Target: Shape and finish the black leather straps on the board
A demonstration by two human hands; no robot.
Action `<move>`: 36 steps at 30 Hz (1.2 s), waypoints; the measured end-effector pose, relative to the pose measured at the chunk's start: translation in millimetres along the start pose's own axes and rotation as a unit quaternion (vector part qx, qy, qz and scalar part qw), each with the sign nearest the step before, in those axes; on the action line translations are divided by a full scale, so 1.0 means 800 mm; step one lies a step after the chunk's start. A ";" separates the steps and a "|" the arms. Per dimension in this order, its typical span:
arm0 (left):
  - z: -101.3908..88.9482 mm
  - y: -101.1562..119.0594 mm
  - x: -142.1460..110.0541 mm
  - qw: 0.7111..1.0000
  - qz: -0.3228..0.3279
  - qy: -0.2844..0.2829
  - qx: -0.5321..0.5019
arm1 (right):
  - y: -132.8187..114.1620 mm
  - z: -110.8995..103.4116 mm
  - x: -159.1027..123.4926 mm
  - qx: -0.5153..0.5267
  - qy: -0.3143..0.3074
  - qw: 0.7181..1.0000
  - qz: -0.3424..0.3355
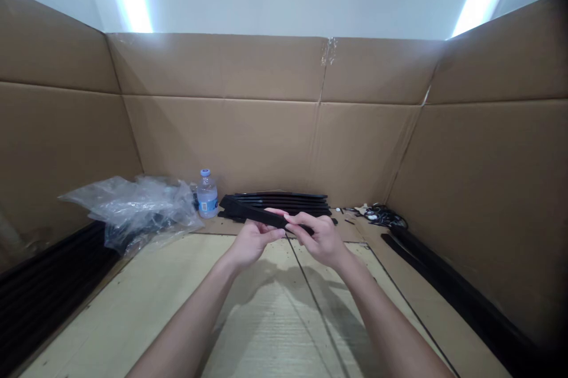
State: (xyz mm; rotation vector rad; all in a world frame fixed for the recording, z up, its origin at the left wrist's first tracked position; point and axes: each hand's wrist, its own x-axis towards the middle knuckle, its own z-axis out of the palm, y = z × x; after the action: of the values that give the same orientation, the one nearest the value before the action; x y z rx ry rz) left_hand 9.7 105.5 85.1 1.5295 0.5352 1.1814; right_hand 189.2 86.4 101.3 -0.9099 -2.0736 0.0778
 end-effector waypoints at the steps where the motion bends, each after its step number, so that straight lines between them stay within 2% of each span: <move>1: 0.001 -0.001 0.001 1.000 0.004 0.011 0.003 | -0.001 0.000 0.000 0.009 0.003 1.000 0.000; 4: 0.005 0.001 0.004 0.999 0.014 0.029 0.016 | -0.003 0.000 0.001 0.033 0.016 0.999 0.006; 10: 0.006 0.005 0.003 0.994 -0.008 0.071 0.086 | 0.001 0.002 0.003 0.045 0.052 0.997 0.038; 19: 0.021 0.010 -0.002 0.958 0.047 0.130 0.252 | 0.004 0.004 0.006 -0.034 0.062 0.995 0.076; 21: 0.023 0.013 -0.004 0.933 0.080 0.131 0.326 | 0.005 0.003 0.006 -0.063 0.051 0.993 0.080; 22: 0.023 0.013 -0.004 0.909 0.099 0.126 0.384 | 0.004 0.002 0.006 -0.078 0.043 0.993 0.082; 25: 0.020 0.012 -0.005 0.812 0.136 0.089 0.560 | 0.003 0.002 0.005 -0.119 0.010 0.989 0.087; 27: 0.016 0.010 -0.006 0.779 0.136 0.064 0.608 | 0.001 0.003 0.005 -0.143 -0.013 0.985 0.092; 32: 0.009 0.011 -0.008 0.764 0.141 0.022 0.630 | 0.000 0.005 0.004 -0.190 -0.068 0.974 0.102; 36: 0.006 0.017 -0.008 0.780 0.088 0.003 0.620 | 0.000 0.005 0.003 -0.204 -0.103 0.969 0.099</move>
State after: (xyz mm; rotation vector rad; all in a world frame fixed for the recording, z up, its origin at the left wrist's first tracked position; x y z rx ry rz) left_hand 8.0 93.2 95.5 2.7210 1.3655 0.9472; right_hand 185.6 88.4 100.5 -1.4101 -2.2261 -0.1612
